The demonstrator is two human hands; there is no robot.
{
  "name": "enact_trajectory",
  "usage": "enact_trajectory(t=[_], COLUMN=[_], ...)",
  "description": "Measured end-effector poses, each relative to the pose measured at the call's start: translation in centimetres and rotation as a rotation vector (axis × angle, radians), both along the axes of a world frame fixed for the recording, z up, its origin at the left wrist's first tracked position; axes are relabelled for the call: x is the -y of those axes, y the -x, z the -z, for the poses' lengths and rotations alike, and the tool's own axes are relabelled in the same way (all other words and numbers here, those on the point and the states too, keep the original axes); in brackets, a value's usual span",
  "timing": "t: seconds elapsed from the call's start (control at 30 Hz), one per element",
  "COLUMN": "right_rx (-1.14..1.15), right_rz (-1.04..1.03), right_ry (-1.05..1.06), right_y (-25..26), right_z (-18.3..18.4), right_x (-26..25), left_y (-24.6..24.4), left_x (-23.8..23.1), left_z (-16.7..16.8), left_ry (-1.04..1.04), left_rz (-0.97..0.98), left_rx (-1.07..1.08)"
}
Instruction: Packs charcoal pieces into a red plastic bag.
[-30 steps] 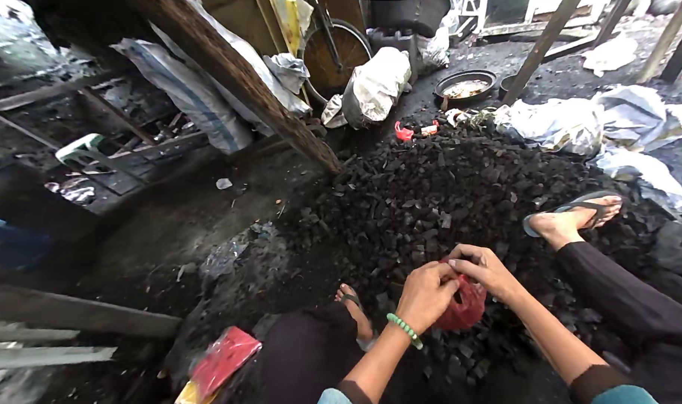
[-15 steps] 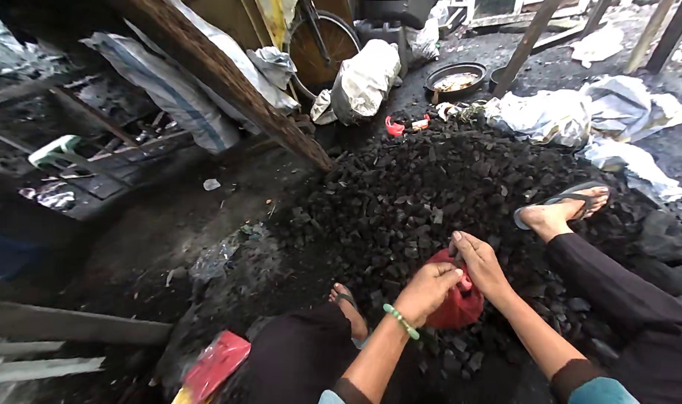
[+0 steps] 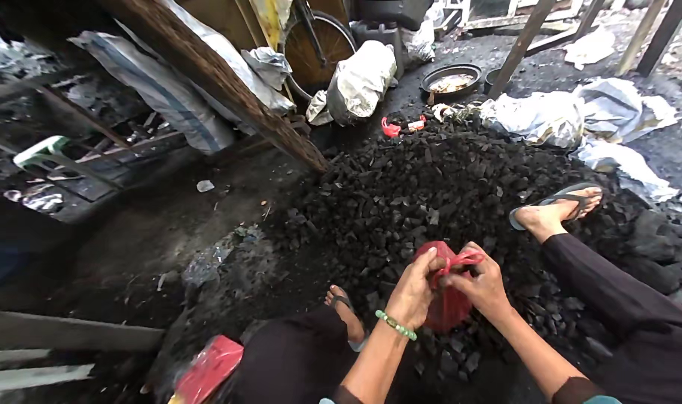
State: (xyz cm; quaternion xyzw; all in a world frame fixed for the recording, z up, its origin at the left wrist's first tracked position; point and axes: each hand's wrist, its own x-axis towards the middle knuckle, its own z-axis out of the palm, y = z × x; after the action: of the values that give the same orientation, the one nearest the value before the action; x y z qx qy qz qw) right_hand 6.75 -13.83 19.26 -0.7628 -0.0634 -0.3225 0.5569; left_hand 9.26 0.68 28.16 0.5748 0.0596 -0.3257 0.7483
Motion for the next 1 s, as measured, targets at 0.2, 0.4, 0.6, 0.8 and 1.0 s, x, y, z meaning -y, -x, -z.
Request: enact_trajectory(t=[0.2, 0.4, 0.6, 0.8, 1.0], right_rx=[0.203, 0.331, 0.033, 0.116, 0.2], right_rz=[0.157, 0.147, 0.094, 0.197, 0.093], right_ry=[0.414, 0.742, 0.796, 0.726, 0.542], right_y=[-3.2, -5.1, -3.6, 0.6, 5.0], right_z=[-1.5, -3.1, 1.7, 2.4, 1.3], right_x=[0.6, 4.2, 8.1, 7.6, -0.2], left_y=[0.6, 3.9, 5.9, 1.2, -0.3], left_x=[-0.1, -0.4, -1.3, -3.8, -1.1], left_z=[-2.9, -3.7, 0.5, 4.2, 3.7], left_ry=[-0.77, -0.889, -0.615, -0.457, -0.207], left_rz=[0.366, 0.405, 0.352, 0.292, -0.051], left_rx=[0.629, 0.747, 0.459, 0.233, 0.143])
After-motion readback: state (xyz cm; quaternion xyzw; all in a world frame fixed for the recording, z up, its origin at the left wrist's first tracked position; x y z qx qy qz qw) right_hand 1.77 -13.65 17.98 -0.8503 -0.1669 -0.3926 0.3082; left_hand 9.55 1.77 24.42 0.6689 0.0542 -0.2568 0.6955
